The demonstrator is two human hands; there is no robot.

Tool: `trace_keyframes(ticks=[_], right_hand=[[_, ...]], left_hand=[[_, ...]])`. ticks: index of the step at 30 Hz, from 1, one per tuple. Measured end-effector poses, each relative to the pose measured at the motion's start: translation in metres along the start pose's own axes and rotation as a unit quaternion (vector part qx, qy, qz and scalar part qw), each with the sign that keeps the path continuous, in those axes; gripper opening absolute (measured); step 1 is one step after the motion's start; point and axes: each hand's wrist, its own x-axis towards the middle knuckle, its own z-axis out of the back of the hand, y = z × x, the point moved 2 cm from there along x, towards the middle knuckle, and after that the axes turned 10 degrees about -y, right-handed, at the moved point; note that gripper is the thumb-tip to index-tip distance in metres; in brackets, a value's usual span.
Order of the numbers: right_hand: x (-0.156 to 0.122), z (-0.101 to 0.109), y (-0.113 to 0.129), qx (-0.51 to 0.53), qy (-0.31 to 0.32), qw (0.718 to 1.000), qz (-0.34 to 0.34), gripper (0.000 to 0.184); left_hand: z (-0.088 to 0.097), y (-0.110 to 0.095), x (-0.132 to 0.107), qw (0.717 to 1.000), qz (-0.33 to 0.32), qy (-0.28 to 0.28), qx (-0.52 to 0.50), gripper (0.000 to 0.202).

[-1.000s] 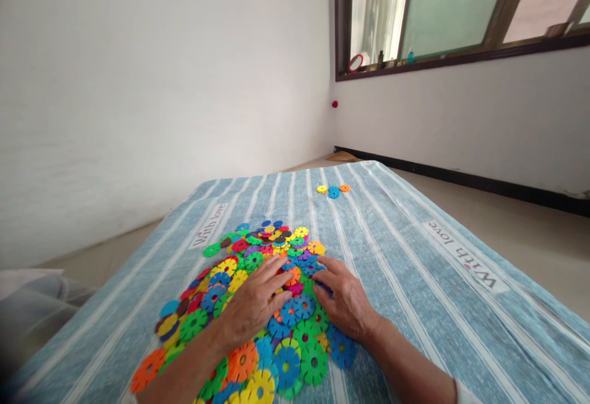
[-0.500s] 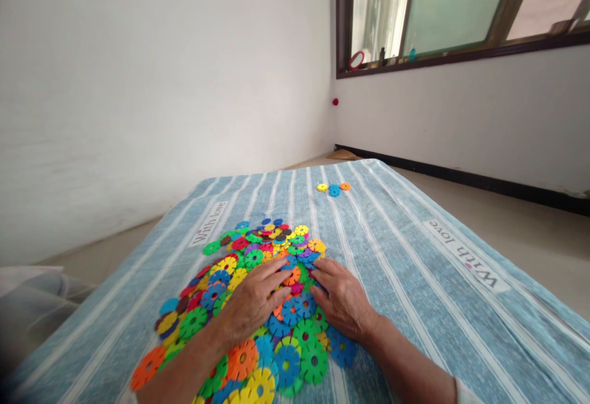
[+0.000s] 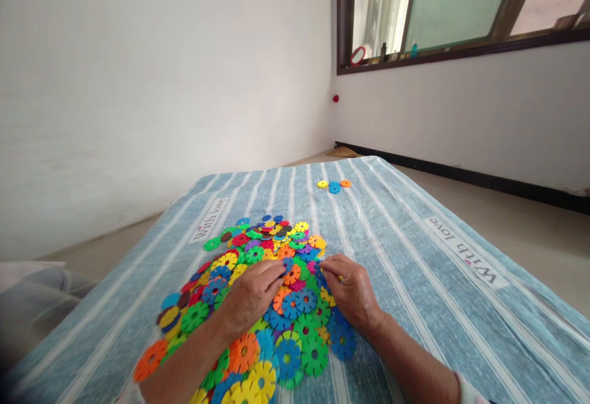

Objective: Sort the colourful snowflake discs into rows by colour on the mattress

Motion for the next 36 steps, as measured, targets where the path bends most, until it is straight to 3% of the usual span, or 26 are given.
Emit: trace_keyframes(ticks=[8, 18, 24, 33, 36], right_hand=[[0.000, 0.000, -0.005, 0.037, -0.028, 0.992, -0.119, 0.014], [-0.001, -0.001, -0.001, 0.056, -0.030, 0.988, -0.142, 0.015], [-0.003, -0.002, -0.004, 0.102, -0.031, 0.976, -0.189, 0.018], [-0.011, -0.008, 0.001, 0.154, 0.037, 0.965, -0.207, 0.021], [-0.013, -0.008, -0.001, 0.129, 0.080, 0.973, -0.176, 0.020]], left_hand=[[0.000, -0.001, 0.001, 0.999, -0.012, -0.031, 0.013, 0.017], [-0.008, 0.003, -0.001, 0.999, -0.020, -0.004, -0.031, 0.022], [-0.004, 0.000, 0.002, 0.999, -0.027, -0.024, -0.031, 0.020], [0.005, -0.002, 0.003, 0.996, 0.011, -0.083, -0.030, 0.024], [0.006, -0.002, 0.003, 0.994, 0.031, -0.094, -0.050, 0.023]])
